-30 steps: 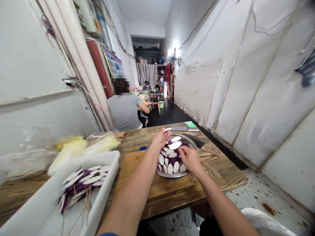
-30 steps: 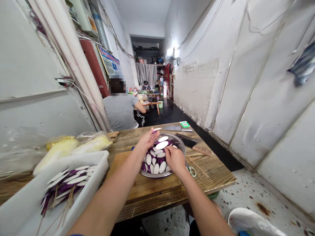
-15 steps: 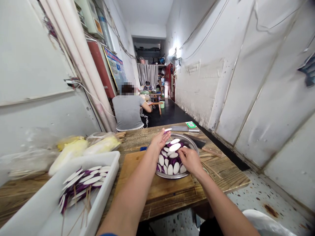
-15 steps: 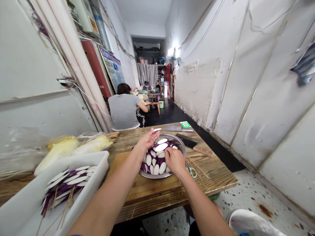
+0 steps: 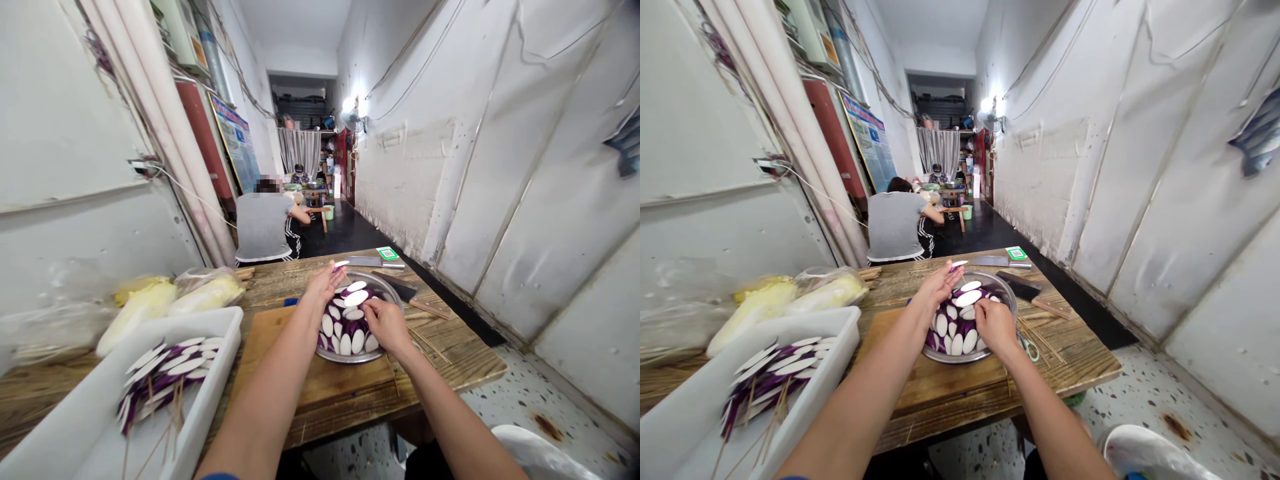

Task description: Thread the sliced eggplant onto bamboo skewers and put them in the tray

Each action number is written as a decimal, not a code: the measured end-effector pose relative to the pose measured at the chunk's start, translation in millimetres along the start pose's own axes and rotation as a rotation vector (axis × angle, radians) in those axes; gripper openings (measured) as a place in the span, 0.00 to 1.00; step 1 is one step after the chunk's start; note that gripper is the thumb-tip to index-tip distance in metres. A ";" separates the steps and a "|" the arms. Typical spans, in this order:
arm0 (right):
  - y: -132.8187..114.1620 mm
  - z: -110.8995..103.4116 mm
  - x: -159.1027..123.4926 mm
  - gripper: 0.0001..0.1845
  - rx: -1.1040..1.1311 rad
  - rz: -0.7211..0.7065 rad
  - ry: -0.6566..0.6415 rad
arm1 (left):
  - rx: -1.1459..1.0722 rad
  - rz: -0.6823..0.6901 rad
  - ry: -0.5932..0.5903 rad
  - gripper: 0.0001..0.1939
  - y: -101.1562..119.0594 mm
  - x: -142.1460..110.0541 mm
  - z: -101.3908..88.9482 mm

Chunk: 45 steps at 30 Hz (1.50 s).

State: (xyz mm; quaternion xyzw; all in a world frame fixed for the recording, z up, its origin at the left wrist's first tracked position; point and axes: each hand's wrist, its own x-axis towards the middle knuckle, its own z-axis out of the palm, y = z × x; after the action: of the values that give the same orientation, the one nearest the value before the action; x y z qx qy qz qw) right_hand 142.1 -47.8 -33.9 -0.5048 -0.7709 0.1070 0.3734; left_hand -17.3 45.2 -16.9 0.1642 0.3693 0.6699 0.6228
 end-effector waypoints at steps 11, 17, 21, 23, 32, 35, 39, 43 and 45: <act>-0.4 -0.4 0.2 0.15 -0.002 -0.008 0.008 | 0.006 0.004 -0.010 0.04 0.3 -1.5 0.3; -0.3 -0.7 -0.1 0.15 -0.008 -0.015 0.009 | 0.010 0.007 -0.004 0.05 0.4 -1.7 -0.5; -0.7 -0.9 0.5 0.14 -0.013 -0.014 0.005 | 0.014 0.020 0.000 0.04 0.5 -4.1 0.6; -1.0 -1.3 0.7 0.14 -0.020 -0.017 0.003 | 0.026 0.018 0.006 0.04 0.9 -5.7 1.7; -0.8 -1.4 -0.2 0.14 -0.033 0.004 -0.004 | 0.086 0.034 -0.007 0.03 2.1 -11.7 5.0; -1.1 -1.9 0.1 0.15 -0.040 0.010 -0.008 | 0.109 0.048 -0.018 0.03 1.4 -11.4 4.3; -1.6 -2.3 1.0 0.15 -0.050 0.022 -0.010 | 0.141 0.075 -0.042 0.03 -2.0 -7.5 0.6; -1.5 -2.5 1.6 0.15 -0.051 0.024 -0.001 | 0.187 0.070 -0.098 0.05 -5.9 -4.4 -2.5; -1.4 -2.7 1.4 0.15 -0.042 0.014 0.004 | 0.191 0.065 -0.099 0.06 -6.0 -4.5 -2.5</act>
State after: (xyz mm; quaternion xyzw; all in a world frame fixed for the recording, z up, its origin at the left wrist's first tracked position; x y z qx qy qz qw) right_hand 142.7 -47.8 -30.6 -0.5179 -0.7688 0.0924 0.3636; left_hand -14.0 39.8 -21.7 0.2677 0.3945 0.6425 0.5999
